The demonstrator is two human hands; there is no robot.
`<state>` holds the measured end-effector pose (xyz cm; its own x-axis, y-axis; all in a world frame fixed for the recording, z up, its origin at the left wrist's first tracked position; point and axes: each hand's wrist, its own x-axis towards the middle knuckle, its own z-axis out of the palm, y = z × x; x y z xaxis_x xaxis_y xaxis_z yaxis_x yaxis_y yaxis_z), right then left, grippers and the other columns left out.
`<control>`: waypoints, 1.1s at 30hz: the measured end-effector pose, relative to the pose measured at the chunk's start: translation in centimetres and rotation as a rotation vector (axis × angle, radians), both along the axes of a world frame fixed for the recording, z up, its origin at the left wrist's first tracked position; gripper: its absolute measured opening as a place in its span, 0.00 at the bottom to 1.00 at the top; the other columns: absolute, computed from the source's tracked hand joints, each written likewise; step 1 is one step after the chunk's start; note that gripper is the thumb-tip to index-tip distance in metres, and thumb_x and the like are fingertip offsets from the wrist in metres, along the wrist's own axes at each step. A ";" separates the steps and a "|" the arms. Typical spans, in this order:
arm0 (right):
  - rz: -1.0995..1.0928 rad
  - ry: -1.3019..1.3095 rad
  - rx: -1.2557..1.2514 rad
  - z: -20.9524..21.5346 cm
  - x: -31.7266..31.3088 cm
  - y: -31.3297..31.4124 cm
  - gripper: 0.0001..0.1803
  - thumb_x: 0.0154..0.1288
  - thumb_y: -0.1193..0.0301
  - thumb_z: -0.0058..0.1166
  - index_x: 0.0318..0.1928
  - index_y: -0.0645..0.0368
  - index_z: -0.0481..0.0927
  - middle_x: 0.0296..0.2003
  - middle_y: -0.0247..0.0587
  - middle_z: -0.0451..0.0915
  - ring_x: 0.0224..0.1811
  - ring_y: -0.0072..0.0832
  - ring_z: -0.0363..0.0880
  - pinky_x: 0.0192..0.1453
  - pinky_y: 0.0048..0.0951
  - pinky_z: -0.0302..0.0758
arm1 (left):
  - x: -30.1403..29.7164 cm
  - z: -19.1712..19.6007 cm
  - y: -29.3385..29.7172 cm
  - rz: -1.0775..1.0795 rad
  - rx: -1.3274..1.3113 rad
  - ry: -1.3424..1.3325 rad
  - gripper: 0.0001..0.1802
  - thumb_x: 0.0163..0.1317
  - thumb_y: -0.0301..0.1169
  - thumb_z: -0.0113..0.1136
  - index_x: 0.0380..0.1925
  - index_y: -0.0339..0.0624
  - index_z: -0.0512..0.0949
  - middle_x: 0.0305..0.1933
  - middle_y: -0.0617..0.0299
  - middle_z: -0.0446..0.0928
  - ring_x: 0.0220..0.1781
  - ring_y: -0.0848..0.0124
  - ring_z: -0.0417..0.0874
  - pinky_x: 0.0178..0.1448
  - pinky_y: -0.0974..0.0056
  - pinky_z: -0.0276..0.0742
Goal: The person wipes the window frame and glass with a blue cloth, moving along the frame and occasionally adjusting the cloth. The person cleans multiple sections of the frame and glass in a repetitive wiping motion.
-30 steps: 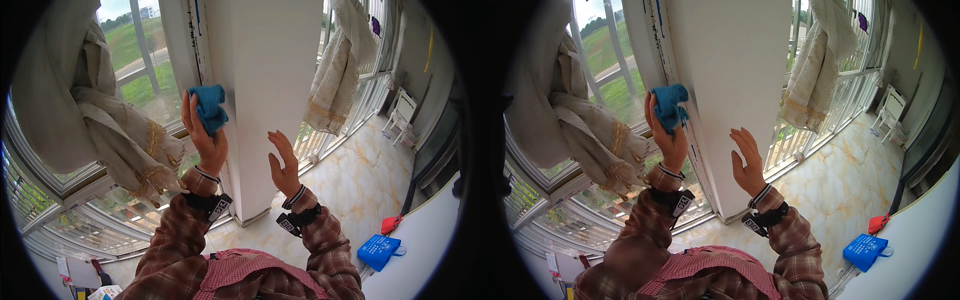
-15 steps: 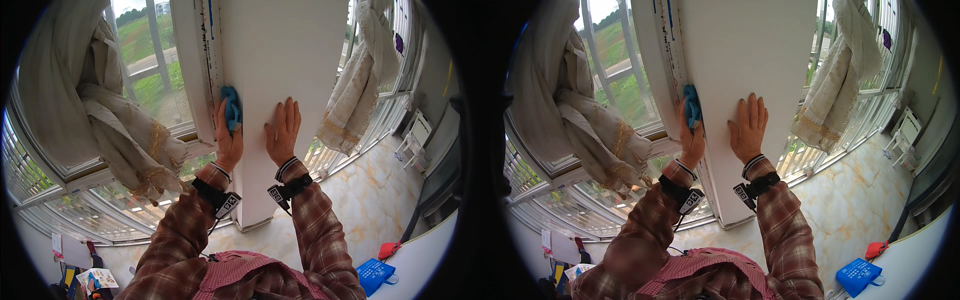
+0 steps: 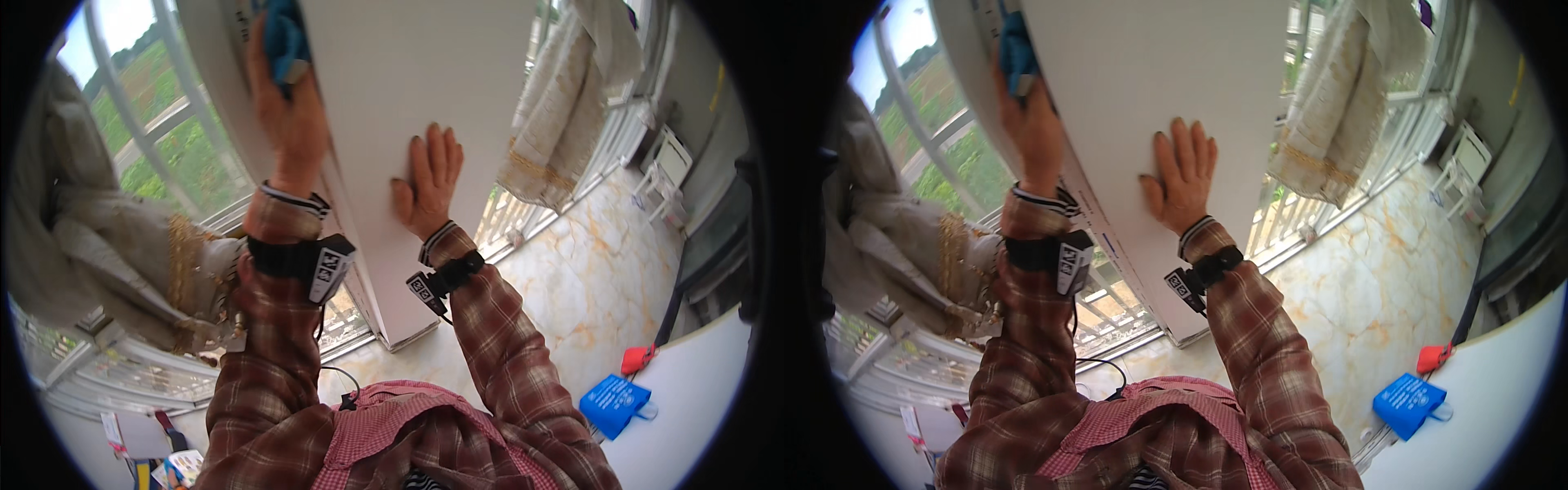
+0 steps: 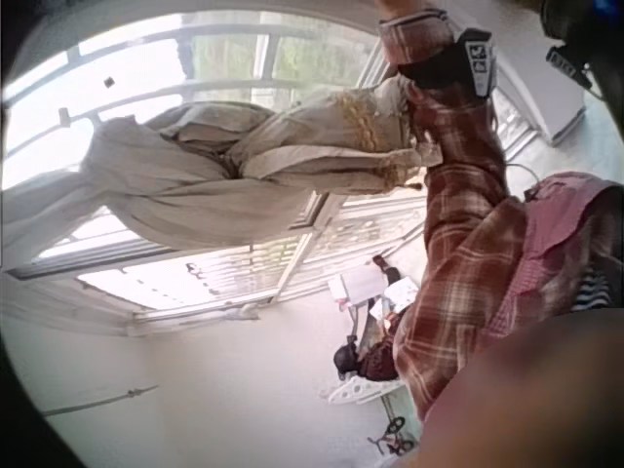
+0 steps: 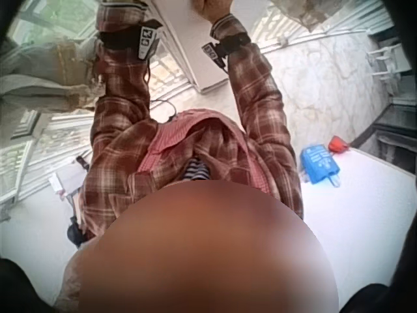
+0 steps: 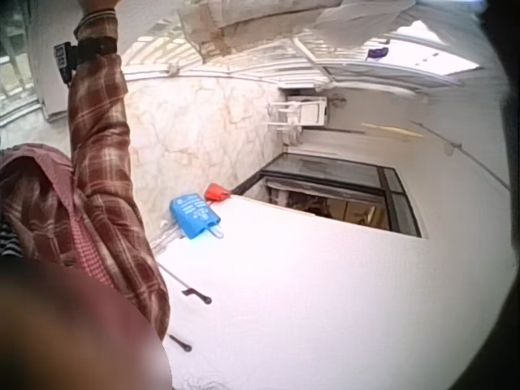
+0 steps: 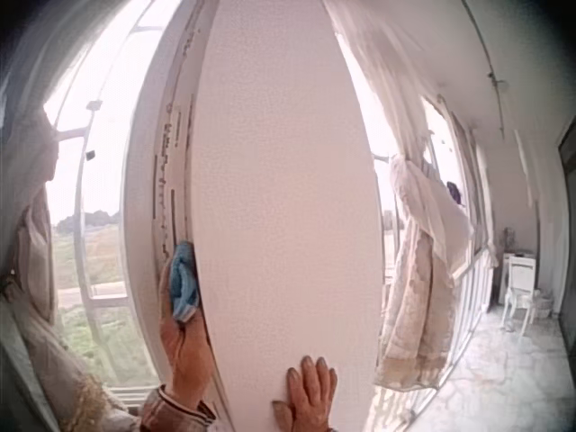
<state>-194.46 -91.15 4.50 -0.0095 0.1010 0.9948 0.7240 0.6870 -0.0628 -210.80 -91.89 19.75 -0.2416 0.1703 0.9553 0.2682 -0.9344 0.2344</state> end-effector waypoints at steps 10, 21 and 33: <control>0.037 -0.013 -0.021 0.6 0.1 -0.8 0.32 0.59 0.61 0.59 0.64 0.53 0.71 0.71 0.46 0.61 0.75 0.49 0.52 0.76 0.55 0.42 | -0.1 -15.0 -2.6 -0.068 -0.362 -0.145 0.28 0.73 0.30 0.46 0.70 0.38 0.54 0.73 0.51 0.55 0.74 0.60 0.57 0.76 0.56 0.50; 0.106 -0.048 -0.163 2.2 0.9 -2.9 0.31 0.63 0.66 0.56 0.66 0.54 0.67 0.70 0.48 0.60 0.75 0.49 0.51 0.75 0.55 0.47 | 0.4 -23.4 -13.7 -0.209 -0.834 0.034 0.24 0.69 0.24 0.47 0.65 0.37 0.62 0.66 0.51 0.63 0.67 0.62 0.66 0.70 0.60 0.59; 1.207 1.086 -0.927 -3.4 3.0 -12.6 0.25 0.72 0.72 0.50 0.67 0.61 0.65 0.58 0.39 0.74 0.57 0.24 0.74 0.61 0.24 0.74 | 9.4 -16.7 -14.2 -0.444 -0.661 0.441 0.34 0.67 0.21 0.44 0.73 0.38 0.48 0.75 0.44 0.51 0.77 0.52 0.53 0.77 0.55 0.48</control>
